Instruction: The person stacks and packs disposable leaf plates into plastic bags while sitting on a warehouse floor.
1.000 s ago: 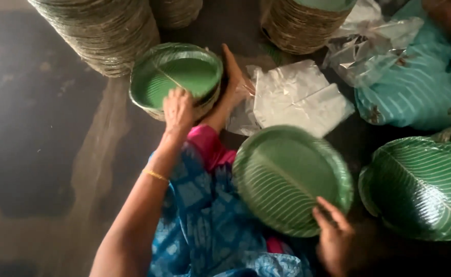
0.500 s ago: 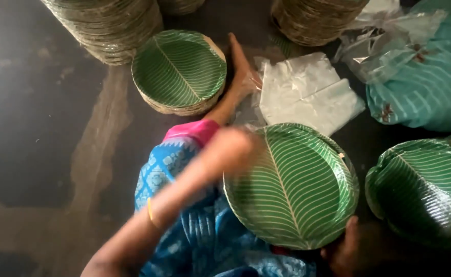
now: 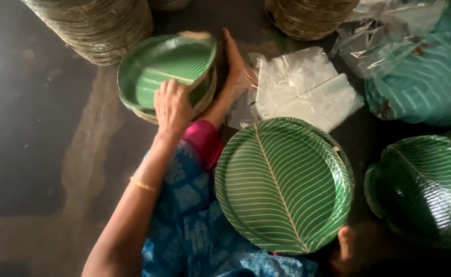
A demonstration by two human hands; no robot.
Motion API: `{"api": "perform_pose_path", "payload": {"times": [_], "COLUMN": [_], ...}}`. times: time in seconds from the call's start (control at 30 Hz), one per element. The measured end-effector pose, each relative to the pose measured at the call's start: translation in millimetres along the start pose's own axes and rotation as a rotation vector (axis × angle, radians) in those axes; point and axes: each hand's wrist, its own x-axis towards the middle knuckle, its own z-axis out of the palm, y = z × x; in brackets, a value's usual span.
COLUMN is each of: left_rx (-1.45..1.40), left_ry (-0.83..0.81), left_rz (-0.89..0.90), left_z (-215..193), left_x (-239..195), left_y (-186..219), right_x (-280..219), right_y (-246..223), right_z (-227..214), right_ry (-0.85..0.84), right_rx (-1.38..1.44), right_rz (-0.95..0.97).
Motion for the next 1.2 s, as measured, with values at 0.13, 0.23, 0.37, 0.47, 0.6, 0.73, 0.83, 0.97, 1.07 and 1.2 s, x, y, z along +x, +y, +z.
{"api": "perform_pose_path", "payload": {"times": [0.13, 0.23, 0.37, 0.47, 0.6, 0.73, 0.83, 0.97, 1.07, 1.2], "left_rx": [0.117, -0.094, -0.445, -0.01, 0.424, 0.174, 0.1, -0.123, -0.139, -0.101], "left_ry": [-0.437, -0.352, -0.921, -0.97, -0.662, -0.584, -0.799, -0.583, -0.493, -0.683], "left_rz": [-0.056, 0.533, 0.411, 0.091, 0.004, -0.004, -0.117, -0.02, 0.058, -0.119], "left_z": [-97.6, -149.9, -135.8, -65.1, -1.8, 9.2, -10.6, -46.7, -21.9, -38.1], "left_x": [-2.8, -37.7, -21.0, -2.0, -25.6, -43.2, -13.3, 3.2, -34.1, -35.3], "left_y": [129.5, 193.6, 172.7, 82.1, -64.0, -96.8, -74.8, -57.1, -81.7, -82.1], "right_x": [20.1, 41.3, 33.2, -26.5, 4.6, 18.6, -26.5, -37.7, -32.6, 1.2], "right_y": [-3.4, -1.7, 5.4, 6.3, -5.9, -4.4, -5.6, 7.0, 28.1, 55.0], "right_z": [-48.4, -118.8, -145.8, -108.9, -9.5, -81.9, -149.2, -171.8, -162.3, -152.0], "right_ry": [-0.251, -0.318, -0.274, -0.212, -0.098, 0.0, -0.021, -0.065, -0.11, -0.149], "right_rx": [-1.131, -0.625, -0.294, -0.406, -0.554, 0.173, 0.083, -0.039, -0.118, -0.206], "right_rz": [-0.943, 0.06, 0.592, 0.238, -0.226, 0.595, 0.46, 0.289, 0.161, -0.036]}}
